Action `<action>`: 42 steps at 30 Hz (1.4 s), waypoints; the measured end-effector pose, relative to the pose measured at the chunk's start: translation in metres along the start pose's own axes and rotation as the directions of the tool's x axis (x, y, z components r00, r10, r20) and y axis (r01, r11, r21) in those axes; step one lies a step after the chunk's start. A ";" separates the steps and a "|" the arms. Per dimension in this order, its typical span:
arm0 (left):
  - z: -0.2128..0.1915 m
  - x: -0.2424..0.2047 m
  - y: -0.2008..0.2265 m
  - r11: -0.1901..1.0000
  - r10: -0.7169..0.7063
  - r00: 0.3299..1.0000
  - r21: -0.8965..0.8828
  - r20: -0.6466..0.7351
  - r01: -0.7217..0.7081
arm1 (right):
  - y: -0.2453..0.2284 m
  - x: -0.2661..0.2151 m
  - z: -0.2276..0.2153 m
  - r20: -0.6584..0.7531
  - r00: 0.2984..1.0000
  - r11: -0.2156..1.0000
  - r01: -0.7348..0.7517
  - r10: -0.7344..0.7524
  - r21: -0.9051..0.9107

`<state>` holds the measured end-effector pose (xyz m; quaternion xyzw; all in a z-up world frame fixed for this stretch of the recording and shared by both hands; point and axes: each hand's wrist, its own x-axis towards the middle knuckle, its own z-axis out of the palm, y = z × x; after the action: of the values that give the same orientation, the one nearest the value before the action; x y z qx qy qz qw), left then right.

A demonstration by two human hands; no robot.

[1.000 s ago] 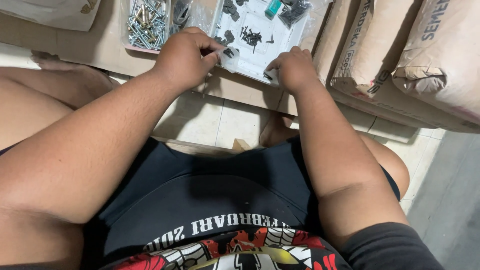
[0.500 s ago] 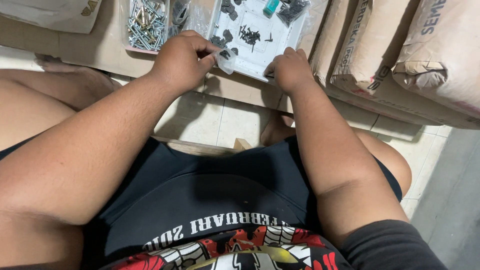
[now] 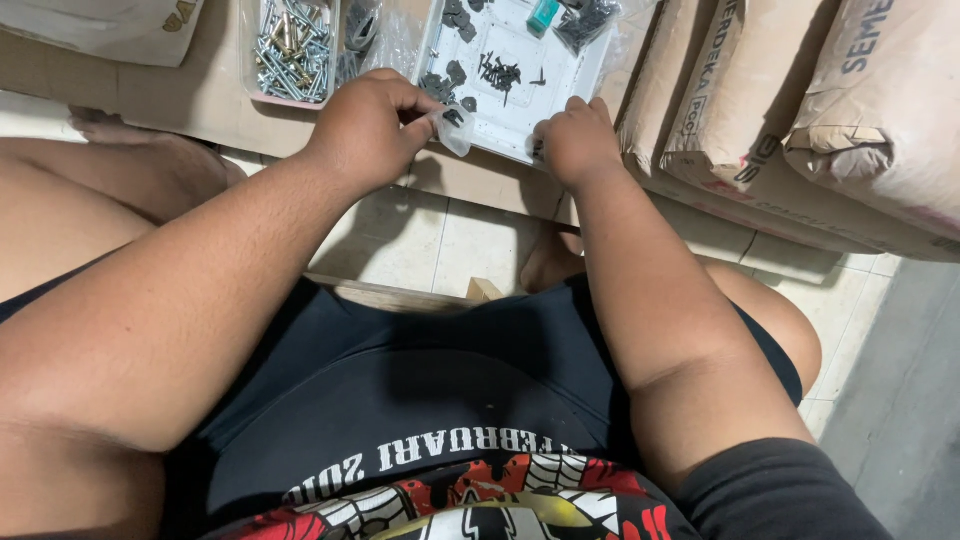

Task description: The person sits on the floor and sorts small hardware items, including screws and plastic clips, from a white tray into small plastic bags. They handle the items by hand, picking them up and placing them into the bags, which are then set aside.

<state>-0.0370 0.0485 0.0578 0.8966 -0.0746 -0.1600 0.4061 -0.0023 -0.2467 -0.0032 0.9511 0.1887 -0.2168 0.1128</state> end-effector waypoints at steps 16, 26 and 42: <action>-0.002 0.001 0.002 1.000 0.006 1.000 0.007 -0.004 -0.006 | 0.012 0.007 -0.013 0.107 0.994 1.000 -0.027 0.028 -0.016; 0.012 0.016 0.022 0.997 0.034 0.999 -0.073 -0.026 -0.036 | 0.017 -0.036 -0.071 -0.049 0.938 0.625 -0.190 0.343 0.757; 0.059 0.039 0.065 0.853 -0.180 0.966 -0.460 0.186 0.247 | 0.034 -0.071 -0.029 0.213 0.971 -0.087 -0.204 0.108 0.975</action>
<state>-0.0210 -0.0464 0.0612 0.7576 0.0400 -0.2783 0.5890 -0.0369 -0.2904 0.0594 0.7387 -0.1440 -0.3022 -0.5850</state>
